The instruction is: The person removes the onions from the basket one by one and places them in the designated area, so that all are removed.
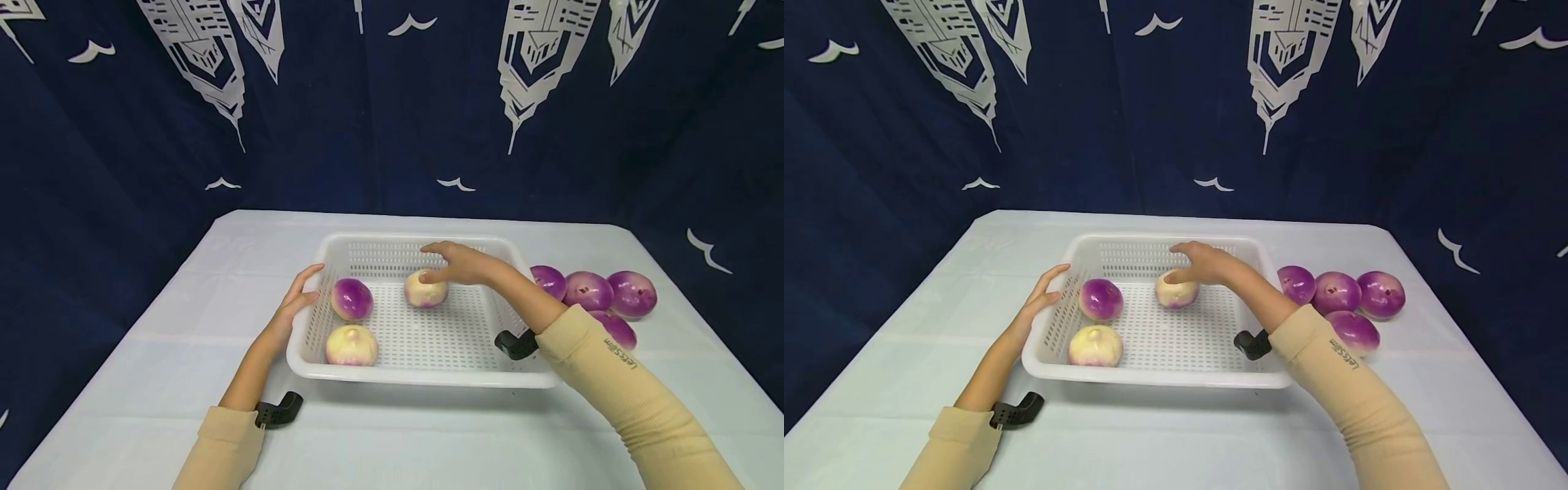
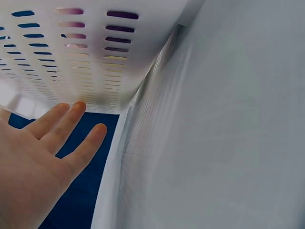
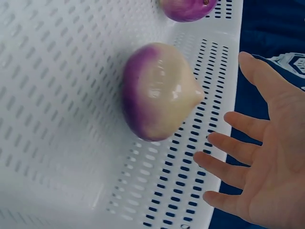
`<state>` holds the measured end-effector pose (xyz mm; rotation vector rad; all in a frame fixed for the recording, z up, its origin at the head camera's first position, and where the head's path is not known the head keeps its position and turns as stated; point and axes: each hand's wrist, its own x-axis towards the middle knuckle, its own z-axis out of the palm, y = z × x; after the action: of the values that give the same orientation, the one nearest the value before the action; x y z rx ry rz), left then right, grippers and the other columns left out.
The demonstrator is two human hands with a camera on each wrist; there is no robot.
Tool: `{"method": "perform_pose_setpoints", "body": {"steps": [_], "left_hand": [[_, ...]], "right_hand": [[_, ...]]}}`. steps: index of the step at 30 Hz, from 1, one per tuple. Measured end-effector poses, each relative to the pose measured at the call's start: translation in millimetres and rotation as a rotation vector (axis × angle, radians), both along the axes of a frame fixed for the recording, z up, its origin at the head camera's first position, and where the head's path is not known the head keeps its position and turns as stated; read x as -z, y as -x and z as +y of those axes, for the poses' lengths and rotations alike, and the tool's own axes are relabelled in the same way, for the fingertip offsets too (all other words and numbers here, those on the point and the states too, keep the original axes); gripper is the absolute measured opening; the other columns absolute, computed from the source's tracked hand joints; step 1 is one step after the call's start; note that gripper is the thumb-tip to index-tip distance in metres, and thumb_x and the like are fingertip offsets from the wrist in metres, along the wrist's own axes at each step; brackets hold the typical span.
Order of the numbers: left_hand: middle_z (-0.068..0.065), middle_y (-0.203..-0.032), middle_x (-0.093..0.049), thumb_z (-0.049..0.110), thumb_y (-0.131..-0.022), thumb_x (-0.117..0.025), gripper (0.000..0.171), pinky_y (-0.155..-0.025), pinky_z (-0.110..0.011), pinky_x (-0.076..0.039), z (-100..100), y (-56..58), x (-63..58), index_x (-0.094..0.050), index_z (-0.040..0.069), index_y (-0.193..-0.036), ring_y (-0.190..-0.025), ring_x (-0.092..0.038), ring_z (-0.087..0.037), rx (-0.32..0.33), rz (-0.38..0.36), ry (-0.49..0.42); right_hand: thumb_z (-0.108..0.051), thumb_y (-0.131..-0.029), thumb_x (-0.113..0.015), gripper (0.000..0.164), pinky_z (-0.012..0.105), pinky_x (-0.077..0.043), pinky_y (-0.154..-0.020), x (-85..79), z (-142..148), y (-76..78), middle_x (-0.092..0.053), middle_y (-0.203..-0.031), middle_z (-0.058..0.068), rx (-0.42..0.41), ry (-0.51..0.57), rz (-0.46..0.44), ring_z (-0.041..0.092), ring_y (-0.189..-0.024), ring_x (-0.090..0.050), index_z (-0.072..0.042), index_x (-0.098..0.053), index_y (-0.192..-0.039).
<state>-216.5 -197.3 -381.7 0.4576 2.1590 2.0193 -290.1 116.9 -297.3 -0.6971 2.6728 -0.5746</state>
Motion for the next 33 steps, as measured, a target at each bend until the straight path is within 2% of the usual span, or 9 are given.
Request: {"method": "perform_pose_setpoints", "body": {"steps": [5, 12, 21, 27, 33], "left_hand": [[-0.018, -0.144, -0.019, 0.021, -0.088, -0.031, 0.057, -0.09, -0.052, -0.043, 1.0, -0.7, -0.2, -0.014, 0.022, -0.143, -0.122, -0.034, -0.042, 0.008, -0.008, -0.009], [-0.018, -0.145, -0.019, 0.021, -0.089, -0.031, 0.057, -0.091, -0.051, -0.043, 2.5, -3.3, 1.5, -0.014, 0.022, -0.143, -0.122, -0.035, -0.041, 0.01, -0.016, -0.024], [-0.019, -0.144, -0.02, 0.021, -0.089, -0.031, 0.057, -0.088, -0.052, -0.046, 1.0, -5.8, 3.5, -0.015, 0.023, -0.143, -0.121, -0.036, -0.045, 0.005, -0.013, -0.011], [-0.018, -0.144, -0.022, 0.02, -0.089, -0.031, 0.056, -0.089, -0.049, -0.045, 0.9, -5.5, 0.0, -0.015, 0.023, -0.143, -0.121, -0.037, -0.042, -0.006, -0.011, -0.019], [-0.018, -0.144, -0.022, 0.02, -0.089, -0.03, 0.056, -0.089, -0.049, -0.045, 0.8, -3.7, -1.8, -0.015, 0.023, -0.143, -0.121, -0.036, -0.042, -0.003, -0.01, -0.015]], "right_hand": [[-0.038, -0.084, -0.06, 0.068, 0.053, -0.022, -0.109, 5.9, 3.0, 0.1, -0.029, -0.146, 0.019, -0.023, -0.018, -0.039, 0.038, -0.135, -0.023, -0.006, -0.035, -0.139], [-0.034, -0.085, -0.06, 0.066, 0.051, -0.021, -0.11, 13.3, 6.0, -1.1, -0.031, -0.143, 0.023, -0.084, -0.035, -0.026, 0.04, -0.134, -0.024, -0.002, -0.037, -0.137], [-0.034, -0.083, -0.061, 0.068, 0.054, -0.021, -0.11, 17.6, 7.8, -0.2, -0.028, -0.144, 0.023, -0.083, -0.038, -0.068, 0.04, -0.134, -0.023, -0.003, -0.035, -0.138], [-0.031, -0.082, -0.064, 0.07, 0.052, -0.022, -0.11, 19.8, 5.3, 3.2, -0.031, -0.143, 0.023, -0.09, -0.037, -0.061, 0.039, -0.134, -0.025, -0.002, -0.034, -0.138], [-0.026, -0.081, -0.066, 0.074, 0.05, -0.025, -0.109, 23.6, 3.9, 4.3, -0.03, -0.143, 0.024, -0.12, 0.014, -0.091, 0.039, -0.133, -0.026, 0.002, -0.029, -0.139]]}}
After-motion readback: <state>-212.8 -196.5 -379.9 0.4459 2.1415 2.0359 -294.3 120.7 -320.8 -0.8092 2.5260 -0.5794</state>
